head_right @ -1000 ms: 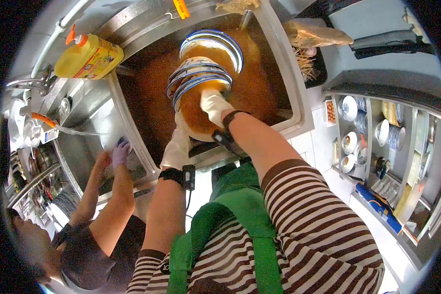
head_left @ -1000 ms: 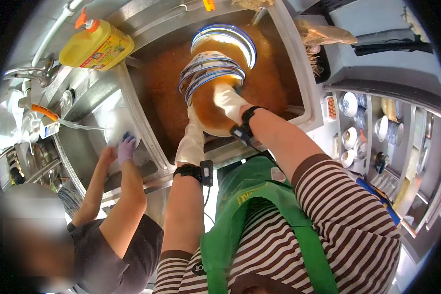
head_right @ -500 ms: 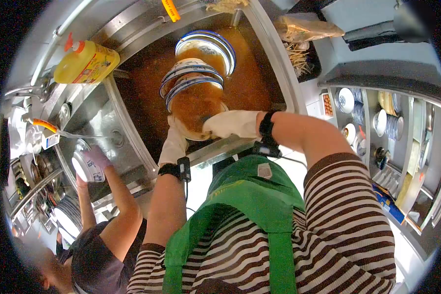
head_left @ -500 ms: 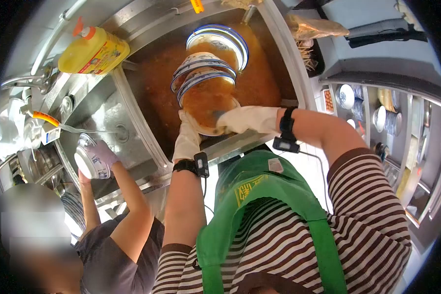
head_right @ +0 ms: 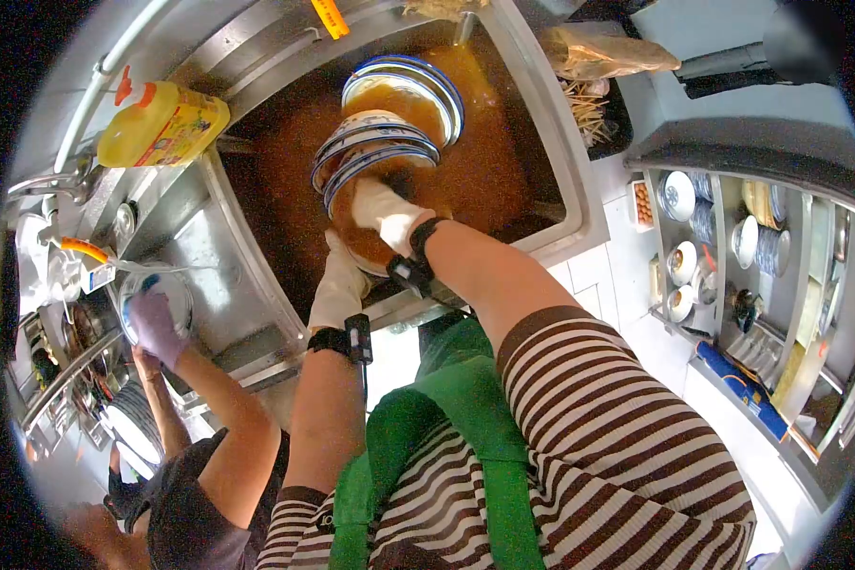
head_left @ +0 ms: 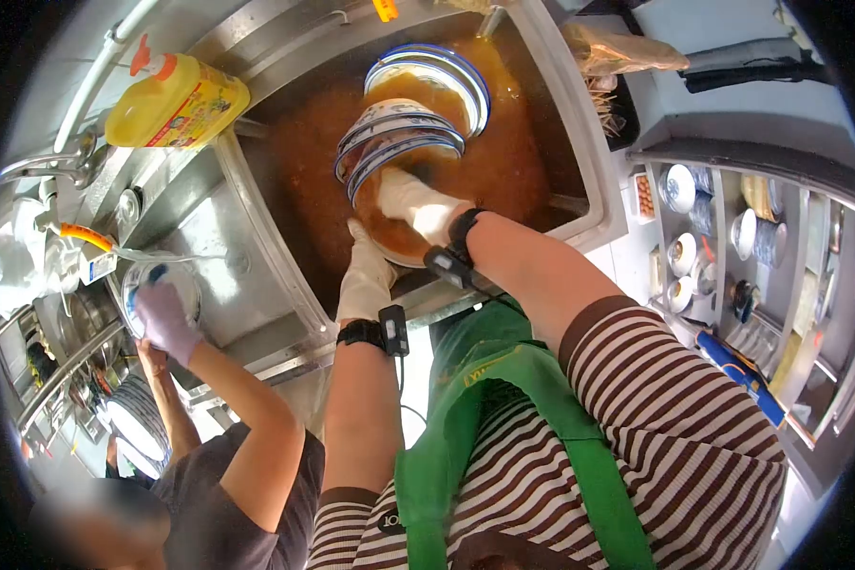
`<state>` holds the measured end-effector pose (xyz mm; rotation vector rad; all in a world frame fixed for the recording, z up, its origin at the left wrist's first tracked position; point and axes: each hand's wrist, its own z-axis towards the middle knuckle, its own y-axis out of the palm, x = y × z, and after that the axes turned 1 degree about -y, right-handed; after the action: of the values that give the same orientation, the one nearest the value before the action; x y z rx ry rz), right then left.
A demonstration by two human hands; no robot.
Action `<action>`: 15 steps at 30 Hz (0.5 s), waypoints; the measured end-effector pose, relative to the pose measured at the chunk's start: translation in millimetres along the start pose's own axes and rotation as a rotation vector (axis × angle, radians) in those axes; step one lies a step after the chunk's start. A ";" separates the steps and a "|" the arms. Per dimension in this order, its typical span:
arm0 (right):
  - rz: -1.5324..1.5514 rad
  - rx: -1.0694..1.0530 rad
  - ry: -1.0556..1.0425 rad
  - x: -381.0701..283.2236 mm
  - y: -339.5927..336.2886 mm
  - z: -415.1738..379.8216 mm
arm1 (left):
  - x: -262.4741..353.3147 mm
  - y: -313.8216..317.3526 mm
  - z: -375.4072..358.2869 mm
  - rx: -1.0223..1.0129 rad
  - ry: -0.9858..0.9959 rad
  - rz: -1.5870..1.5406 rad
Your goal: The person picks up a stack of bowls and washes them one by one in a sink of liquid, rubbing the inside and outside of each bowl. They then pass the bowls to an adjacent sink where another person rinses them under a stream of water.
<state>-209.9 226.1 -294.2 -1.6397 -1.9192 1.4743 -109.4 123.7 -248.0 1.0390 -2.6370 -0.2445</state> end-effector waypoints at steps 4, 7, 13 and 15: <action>0.498 -0.173 0.081 -38.2 -39.5 -80.6 | 2.8 -3.1 1.9 -0.086 0.001 -0.053; 0.290 -0.324 -0.249 3.2 -36.7 -120.5 | 1.0 -10.0 5.5 -0.065 0.054 0.014; 0.036 -0.257 -0.022 69.4 -59.1 -107.8 | 7.5 19.4 -34.5 0.147 0.015 0.111; 0.366 -0.189 0.251 79.8 -20.5 -64.1 | 6.4 3.6 -24.9 0.177 0.210 0.328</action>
<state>-205.9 329.5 -281.2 -2.2377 -1.7300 1.1496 -107.9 120.7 -222.3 0.6227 -2.6153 0.1639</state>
